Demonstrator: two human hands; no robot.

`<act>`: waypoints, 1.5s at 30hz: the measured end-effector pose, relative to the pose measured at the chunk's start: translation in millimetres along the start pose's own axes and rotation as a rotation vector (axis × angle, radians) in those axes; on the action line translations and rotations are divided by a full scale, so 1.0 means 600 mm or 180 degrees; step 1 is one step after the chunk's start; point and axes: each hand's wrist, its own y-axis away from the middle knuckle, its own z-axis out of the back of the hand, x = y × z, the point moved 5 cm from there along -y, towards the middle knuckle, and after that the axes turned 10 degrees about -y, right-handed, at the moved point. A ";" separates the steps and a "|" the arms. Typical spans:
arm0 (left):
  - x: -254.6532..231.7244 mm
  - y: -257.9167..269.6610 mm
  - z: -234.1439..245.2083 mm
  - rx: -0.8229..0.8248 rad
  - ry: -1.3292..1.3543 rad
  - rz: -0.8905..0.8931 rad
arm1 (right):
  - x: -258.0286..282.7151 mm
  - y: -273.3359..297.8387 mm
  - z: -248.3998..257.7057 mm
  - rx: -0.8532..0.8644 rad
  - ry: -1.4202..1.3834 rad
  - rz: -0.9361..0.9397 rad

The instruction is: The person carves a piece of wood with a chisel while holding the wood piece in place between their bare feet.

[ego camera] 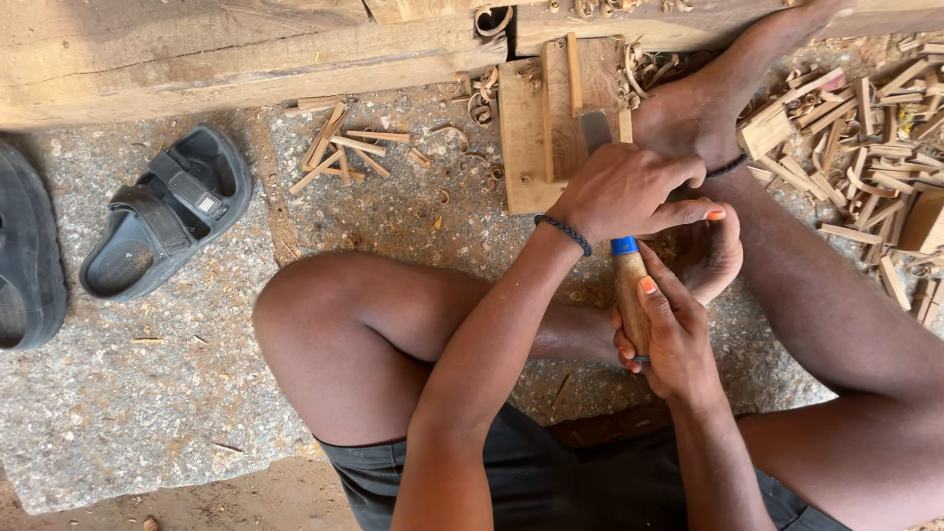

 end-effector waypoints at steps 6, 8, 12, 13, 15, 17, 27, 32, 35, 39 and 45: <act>0.010 0.005 -0.004 -0.0057 -0.0148 0.0001 | -0.004 -0.005 -0.001 0.0102 0.0167 0.0074; 0.019 0.006 -0.010 0.0073 -0.0217 0.0062 | -0.003 -0.007 -0.004 0.0146 0.0286 0.0177; 0.028 0.002 -0.018 0.0108 -0.0152 0.0197 | -0.004 -0.009 0.001 0.0062 0.0445 0.0082; 0.030 0.003 -0.021 0.0166 -0.0130 0.0247 | -0.002 -0.009 0.001 0.0079 0.0508 0.0099; 0.028 0.002 -0.015 -0.0070 -0.0176 0.0181 | 0.002 -0.007 -0.003 0.0104 0.0554 0.0139; 0.032 0.002 -0.015 -0.0091 -0.0169 0.0174 | 0.001 -0.004 -0.011 0.0109 0.0526 0.0159; 0.133 -0.059 -0.003 -0.0158 -0.0532 0.0143 | 0.036 -0.091 -0.069 0.0246 0.1152 0.0734; 0.191 -0.102 0.015 0.0342 -0.0705 0.0711 | 0.057 -0.127 -0.111 0.0359 0.0630 0.0771; 0.164 -0.079 -0.007 -0.0062 -0.0564 0.0534 | 0.029 -0.117 -0.099 0.0338 0.0366 0.0823; 0.145 -0.076 0.007 -0.0510 -0.0627 0.0350 | 0.024 -0.106 -0.081 0.0251 0.0181 0.0858; 0.046 -0.078 -0.015 -0.0858 -0.0293 -0.0107 | 0.039 -0.053 -0.012 -0.0029 0.0491 0.0609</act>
